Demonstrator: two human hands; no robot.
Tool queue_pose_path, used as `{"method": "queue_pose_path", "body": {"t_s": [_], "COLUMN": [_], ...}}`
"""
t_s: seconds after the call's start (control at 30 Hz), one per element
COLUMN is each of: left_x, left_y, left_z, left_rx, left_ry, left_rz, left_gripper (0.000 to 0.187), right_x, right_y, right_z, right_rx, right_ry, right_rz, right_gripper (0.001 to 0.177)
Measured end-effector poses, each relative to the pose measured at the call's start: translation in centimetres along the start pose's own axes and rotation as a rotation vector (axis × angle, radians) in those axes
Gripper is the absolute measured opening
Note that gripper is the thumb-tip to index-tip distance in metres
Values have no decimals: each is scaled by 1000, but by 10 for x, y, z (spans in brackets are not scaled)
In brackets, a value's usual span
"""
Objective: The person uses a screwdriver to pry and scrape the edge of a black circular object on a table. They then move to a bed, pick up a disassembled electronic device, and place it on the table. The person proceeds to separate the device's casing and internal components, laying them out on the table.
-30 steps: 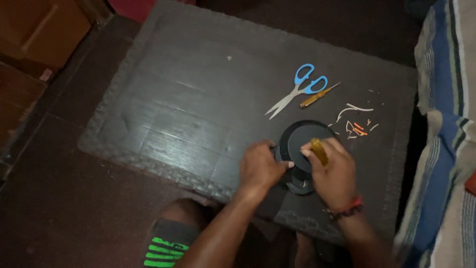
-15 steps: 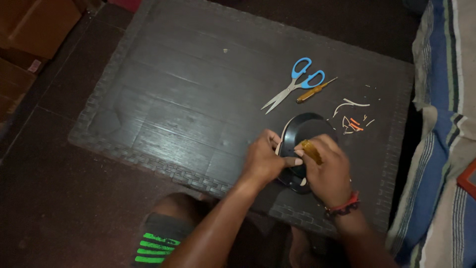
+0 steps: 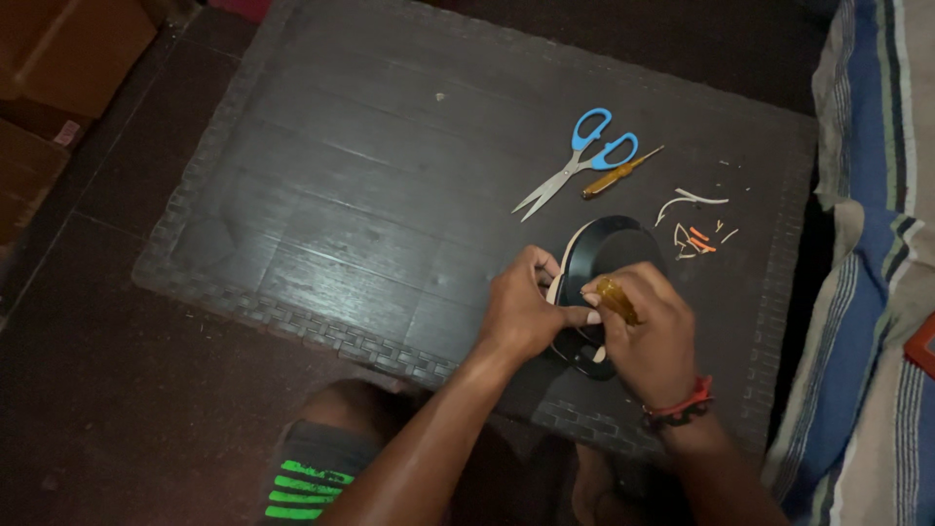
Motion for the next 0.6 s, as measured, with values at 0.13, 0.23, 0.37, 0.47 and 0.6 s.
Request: {"method": "queue_pose_path", "body": {"t_s": [0.13, 0.23, 0.37, 0.47, 0.6], "left_x": [1, 6, 23, 48, 54], "left_y": [0, -1, -4, -1, -2], "left_z": [-1, -3, -2, 6, -3], "left_rx": [11, 26, 36, -12, 51], "left_ry": [33, 53, 130, 173, 196], "left_rz": [-6, 20, 97, 231, 184], "left_gripper": [55, 54, 55, 59, 58], "right_x": [-3, -4, -20, -30, -31], "right_y": [-1, 1, 5, 12, 20], "right_z": [1, 2, 10, 18, 29], "right_rx": [-4, 4, -21, -63, -109], "right_ry": [-36, -43, -78, -314, -348], "right_rz": [-35, -45, -168, -142, -86], "right_gripper": [14, 15, 16, 19, 24]}}
Point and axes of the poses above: each hand's wrist, its own y-axis away from the middle knuckle, its own z-axis out of the back of the hand, x = y × z, the point moved 10 cm from there along -y, towards the middle knuckle, and after that the axes turned 15 degrees about x, right-handed, at the moved point
